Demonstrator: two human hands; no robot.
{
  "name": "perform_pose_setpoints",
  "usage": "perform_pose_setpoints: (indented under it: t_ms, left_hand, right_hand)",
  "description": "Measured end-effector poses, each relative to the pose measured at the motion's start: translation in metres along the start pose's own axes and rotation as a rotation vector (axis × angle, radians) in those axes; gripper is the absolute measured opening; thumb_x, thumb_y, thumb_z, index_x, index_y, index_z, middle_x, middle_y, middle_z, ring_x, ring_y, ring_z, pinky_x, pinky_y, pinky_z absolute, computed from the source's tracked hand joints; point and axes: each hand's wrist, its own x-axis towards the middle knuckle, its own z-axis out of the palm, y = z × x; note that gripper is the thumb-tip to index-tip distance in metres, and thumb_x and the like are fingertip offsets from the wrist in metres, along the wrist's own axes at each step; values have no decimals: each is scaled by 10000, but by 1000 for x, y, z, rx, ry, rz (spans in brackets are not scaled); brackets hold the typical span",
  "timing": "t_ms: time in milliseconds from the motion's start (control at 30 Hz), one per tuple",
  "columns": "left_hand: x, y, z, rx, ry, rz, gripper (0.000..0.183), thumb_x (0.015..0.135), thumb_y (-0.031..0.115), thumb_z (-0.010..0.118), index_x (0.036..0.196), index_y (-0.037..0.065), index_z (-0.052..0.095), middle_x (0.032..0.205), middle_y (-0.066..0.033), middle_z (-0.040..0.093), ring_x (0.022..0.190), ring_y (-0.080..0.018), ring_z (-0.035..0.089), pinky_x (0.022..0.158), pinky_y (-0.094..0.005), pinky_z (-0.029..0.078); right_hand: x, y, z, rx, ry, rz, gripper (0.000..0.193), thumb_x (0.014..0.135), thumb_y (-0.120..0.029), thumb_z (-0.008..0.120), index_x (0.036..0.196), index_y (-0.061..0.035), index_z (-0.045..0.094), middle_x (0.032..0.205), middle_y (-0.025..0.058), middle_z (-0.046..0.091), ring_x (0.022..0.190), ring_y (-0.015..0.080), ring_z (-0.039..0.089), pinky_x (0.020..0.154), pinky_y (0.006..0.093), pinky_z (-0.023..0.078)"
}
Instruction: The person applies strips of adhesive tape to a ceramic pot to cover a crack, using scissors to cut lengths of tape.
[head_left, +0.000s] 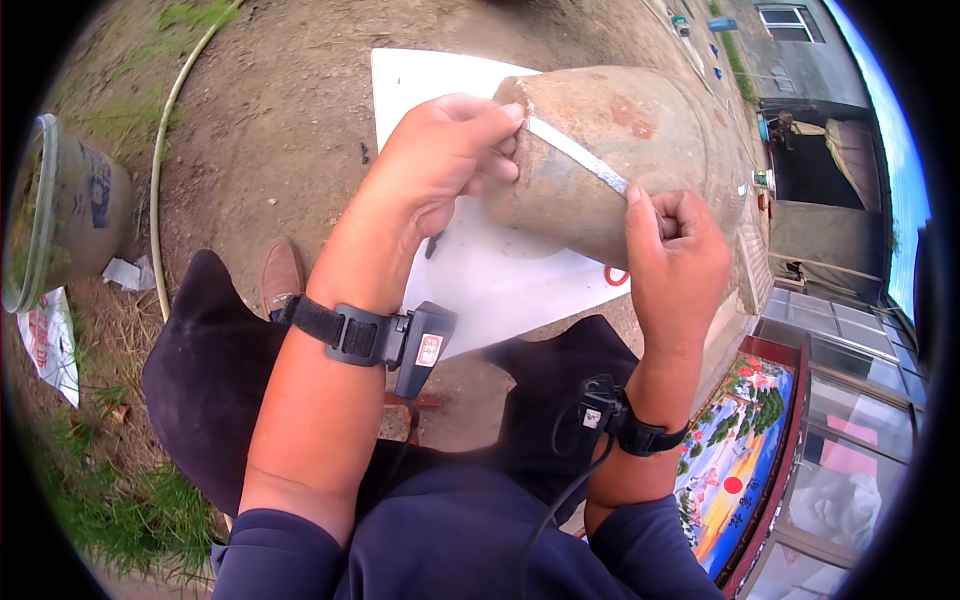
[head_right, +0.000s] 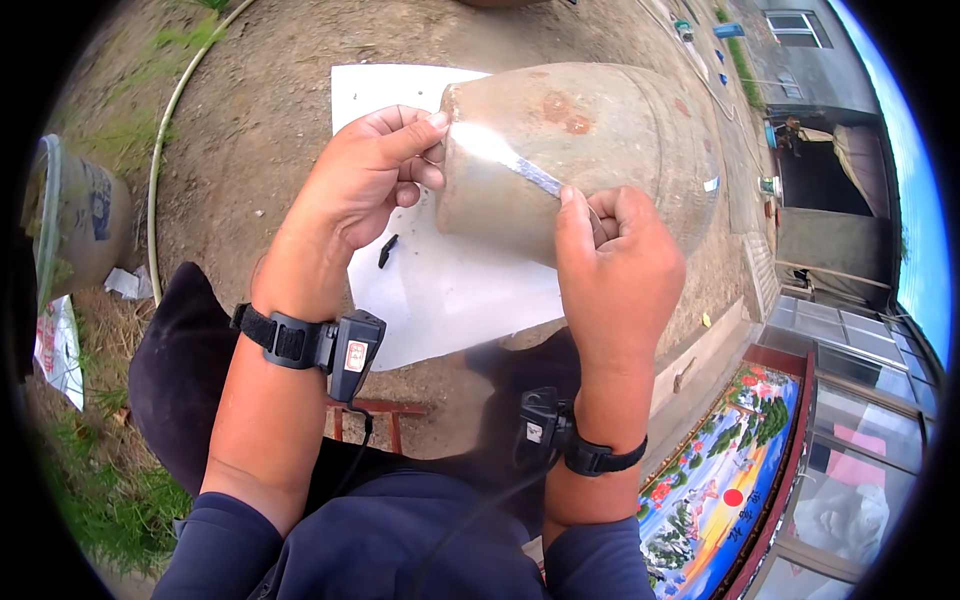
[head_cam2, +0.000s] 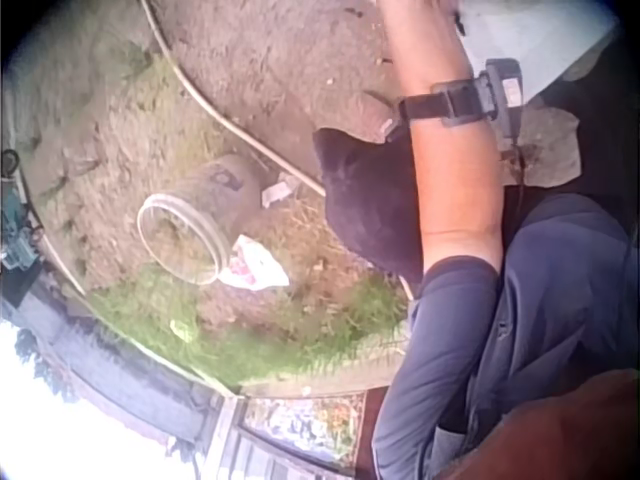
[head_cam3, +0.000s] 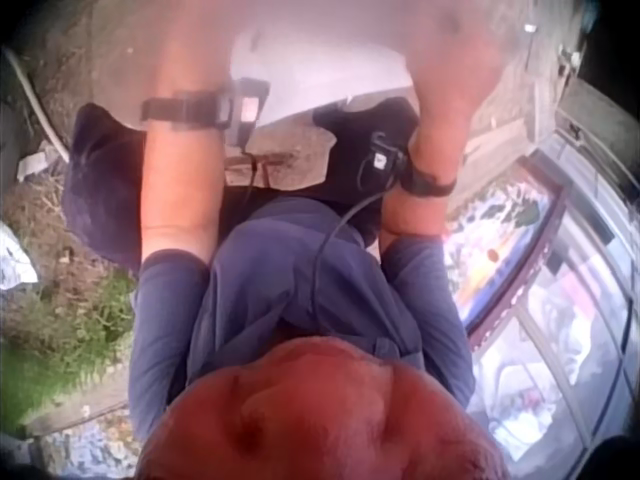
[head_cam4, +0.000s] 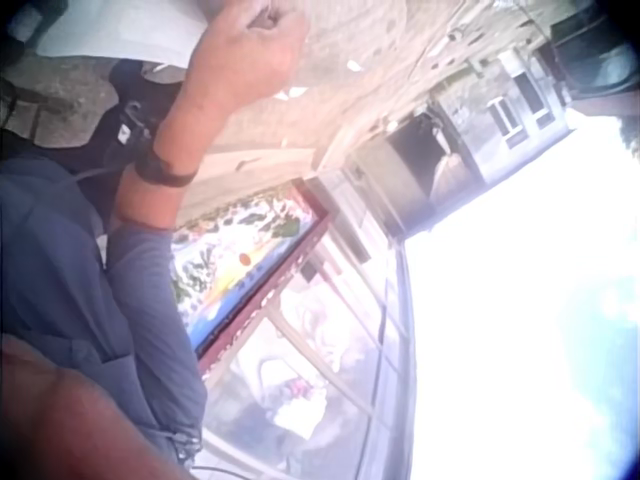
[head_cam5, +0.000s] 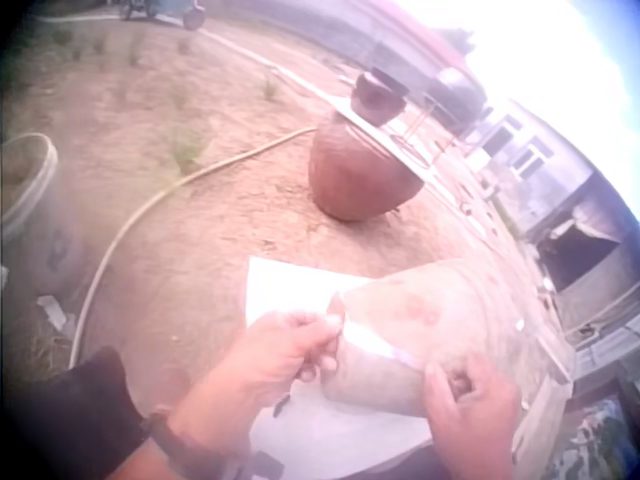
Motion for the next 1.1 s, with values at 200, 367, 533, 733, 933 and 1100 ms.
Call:
perform_pose_setpoints:
  t_ms: [200, 367, 533, 733, 933, 1100]
  left_hand:
    - [1, -8, 0, -16, 30, -32, 166, 975, 247, 702, 927, 103, 636, 802, 16, 644, 634, -54, 605, 492, -190, 372]
    - [0, -8, 5, -46, 32, -36, 154, 985, 239, 684, 940, 103, 629, 768, 30, 609, 606, -48, 553, 488, -187, 359]
    - [-2, -5, 6, -28, 90, -37, 161, 989, 247, 678, 935, 107, 617, 765, 32, 601, 602, -44, 532, 476, -185, 348]
    - [1, -11, 7, -121, 45, -55, 165, 989, 246, 676, 936, 105, 609, 768, 34, 601, 613, -41, 535, 473, -185, 346]
    - [1, -11, 5, -72, 74, -43, 147, 992, 232, 667, 950, 102, 613, 772, 30, 599, 614, -44, 537, 477, -185, 349]
    - [-10, -18, 19, -94, 225, 66, 139, 996, 209, 649, 1012, 73, 631, 785, 13, 588, 619, -64, 543, 515, -207, 397]
  right_hand:
    - [0, 1, 0, 17, 0, 3, 252, 843, -203, 780, 740, -39, 619, 578, 55, 539, 512, 159, 475, 521, 327, 406]
    - [0, -1, 0, 41, -5, 16, 245, 847, -192, 777, 737, -41, 618, 571, 48, 531, 507, 152, 465, 516, 322, 401]
    - [-1, -3, 3, 51, -5, 29, 243, 849, -191, 774, 740, -37, 622, 572, 45, 531, 510, 151, 465, 519, 320, 401]
    - [-1, 0, 1, 52, -8, 35, 242, 856, -199, 768, 746, -35, 627, 580, 52, 543, 517, 155, 478, 527, 324, 409]
    - [-1, -2, 1, 52, -13, 10, 238, 858, -202, 766, 752, -36, 632, 589, 62, 564, 520, 167, 499, 533, 329, 420]
    - [-2, 1, 2, 52, -7, 17, 233, 856, -202, 767, 752, -41, 634, 591, 62, 567, 518, 173, 501, 535, 330, 422]
